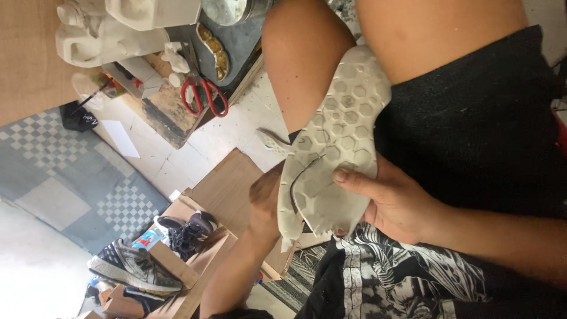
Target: The person trims a white shoe insole using red-handled scissors and a small metal blade, cutting along the edges and removing excess material. They repeatedly adjust the insole, peel away trimmed pieces, and continue shaping the edges throughout the clip.
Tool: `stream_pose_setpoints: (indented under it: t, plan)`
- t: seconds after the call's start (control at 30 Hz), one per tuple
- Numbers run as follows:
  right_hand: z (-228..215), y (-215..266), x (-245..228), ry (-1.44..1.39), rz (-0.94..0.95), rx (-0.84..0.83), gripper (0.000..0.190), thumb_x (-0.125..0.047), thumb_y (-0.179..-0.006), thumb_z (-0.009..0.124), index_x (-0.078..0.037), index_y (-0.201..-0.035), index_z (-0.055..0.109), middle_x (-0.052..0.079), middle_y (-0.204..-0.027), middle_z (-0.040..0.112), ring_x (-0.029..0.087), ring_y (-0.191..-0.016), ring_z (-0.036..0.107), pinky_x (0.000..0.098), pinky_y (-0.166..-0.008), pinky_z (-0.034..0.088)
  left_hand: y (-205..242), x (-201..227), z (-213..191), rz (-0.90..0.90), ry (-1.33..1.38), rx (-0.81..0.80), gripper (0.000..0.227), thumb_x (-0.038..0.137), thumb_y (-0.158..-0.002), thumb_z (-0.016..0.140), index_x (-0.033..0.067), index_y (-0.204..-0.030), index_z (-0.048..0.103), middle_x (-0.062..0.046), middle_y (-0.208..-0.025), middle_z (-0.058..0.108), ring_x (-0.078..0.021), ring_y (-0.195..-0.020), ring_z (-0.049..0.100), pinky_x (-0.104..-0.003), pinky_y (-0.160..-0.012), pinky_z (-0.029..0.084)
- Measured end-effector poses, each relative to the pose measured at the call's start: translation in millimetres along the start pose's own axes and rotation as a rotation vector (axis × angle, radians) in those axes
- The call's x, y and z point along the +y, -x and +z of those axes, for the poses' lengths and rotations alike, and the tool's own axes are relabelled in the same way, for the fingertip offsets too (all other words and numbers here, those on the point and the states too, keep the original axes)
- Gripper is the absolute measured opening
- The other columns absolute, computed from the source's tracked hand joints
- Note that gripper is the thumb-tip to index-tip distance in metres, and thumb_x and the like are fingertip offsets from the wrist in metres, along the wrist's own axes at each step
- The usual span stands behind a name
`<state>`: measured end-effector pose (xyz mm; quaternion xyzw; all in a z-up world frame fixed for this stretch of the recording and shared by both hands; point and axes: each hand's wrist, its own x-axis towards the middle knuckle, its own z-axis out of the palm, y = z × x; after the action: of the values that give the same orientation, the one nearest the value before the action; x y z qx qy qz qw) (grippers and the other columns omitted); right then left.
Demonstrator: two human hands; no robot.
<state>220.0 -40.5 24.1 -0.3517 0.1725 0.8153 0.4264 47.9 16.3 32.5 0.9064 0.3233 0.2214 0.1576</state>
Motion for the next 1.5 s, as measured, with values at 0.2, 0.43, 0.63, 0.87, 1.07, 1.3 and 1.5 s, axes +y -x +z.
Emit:
stream_pose_setpoints:
  t: [0.2, 0.43, 0.63, 0.87, 1.07, 1.3, 1.5]
  plan:
    - [-5, 0, 6, 0.053, 0.001, 0.046, 0.031, -0.002, -0.077, 0.054, -0.001, -0.108, 0.045, 0.025, -0.087, 0.062, 0.04, -0.071, 0.065, 0.0566, -0.051, 0.055, 28, -5, 7, -0.019, -0.027, -0.066, 0.027, 0.024, -0.082, 0.057, -0.0019, -0.078, 0.062, -0.011, -0.071, 0.062, -0.0235, -0.063, 0.063, -0.029, -0.062, 0.053]
    - [0, 2, 0, 0.112, -0.085, -0.051, 0.033, -0.006, -0.079, 0.053, -0.004, -0.11, 0.041, 0.023, -0.084, 0.063, 0.035, -0.066, 0.067, 0.0486, -0.048, 0.059, 25, -5, 14, -0.048, 0.02, -0.077, 0.031, 0.023, -0.08, 0.061, -0.0064, -0.087, 0.062, -0.016, -0.084, 0.064, -0.0287, -0.076, 0.065, -0.033, -0.066, 0.054]
    - [5, 4, -5, 0.102, -0.106, -0.025, 0.05, -0.009, -0.076, 0.054, -0.006, -0.121, 0.034, 0.019, -0.105, 0.056, 0.03, -0.09, 0.058, 0.0419, -0.071, 0.05, 12, -4, 28, -0.045, 0.067, -0.083, 0.026, 0.017, -0.077, 0.063, -0.0076, -0.086, 0.062, -0.019, -0.083, 0.063, -0.0308, -0.076, 0.065, -0.034, -0.066, 0.054]
    - [16, 3, -6, 0.122, -0.183, -0.041, 0.031, -0.009, -0.081, 0.052, -0.003, -0.109, 0.04, 0.024, -0.086, 0.063, 0.037, -0.064, 0.067, 0.0494, -0.044, 0.059, 7, -15, 36, -0.03, 0.051, -0.044, 0.024, 0.01, -0.078, 0.063, -0.0106, -0.089, 0.06, -0.022, -0.086, 0.062, -0.0349, -0.08, 0.064, -0.037, -0.066, 0.053]
    - [20, 12, -6, 0.058, -0.142, -0.116, 0.028, -0.007, -0.08, 0.053, -0.002, -0.106, 0.043, 0.026, -0.078, 0.064, 0.037, -0.059, 0.067, 0.0491, -0.044, 0.059, 25, -34, 45, -0.041, 0.117, -0.029, 0.023, 0.011, -0.076, 0.066, -0.0073, -0.09, 0.062, -0.02, -0.091, 0.063, -0.0349, -0.083, 0.063, -0.038, -0.065, 0.052]
    - [4, 2, 9, 0.061, -0.081, -0.07, 0.027, -0.007, -0.08, 0.053, -0.002, -0.104, 0.043, 0.025, -0.078, 0.063, 0.037, -0.061, 0.067, 0.0489, -0.043, 0.058, 48, -39, 46, -0.091, 0.088, -0.05, 0.021, 0.01, -0.076, 0.065, -0.0062, -0.089, 0.062, -0.019, -0.089, 0.063, -0.0338, -0.082, 0.064, -0.037, -0.065, 0.052]
    - [18, 10, -3, 0.125, -0.08, -0.034, 0.032, -0.007, -0.079, 0.054, -0.002, -0.106, 0.039, 0.024, -0.081, 0.064, 0.035, -0.062, 0.068, 0.0437, -0.041, 0.058, 57, -44, 53, -0.107, 0.074, -0.055, 0.019, 0.009, -0.076, 0.065, -0.0052, -0.089, 0.063, -0.018, -0.088, 0.063, -0.0329, -0.081, 0.064, -0.037, -0.066, 0.052]
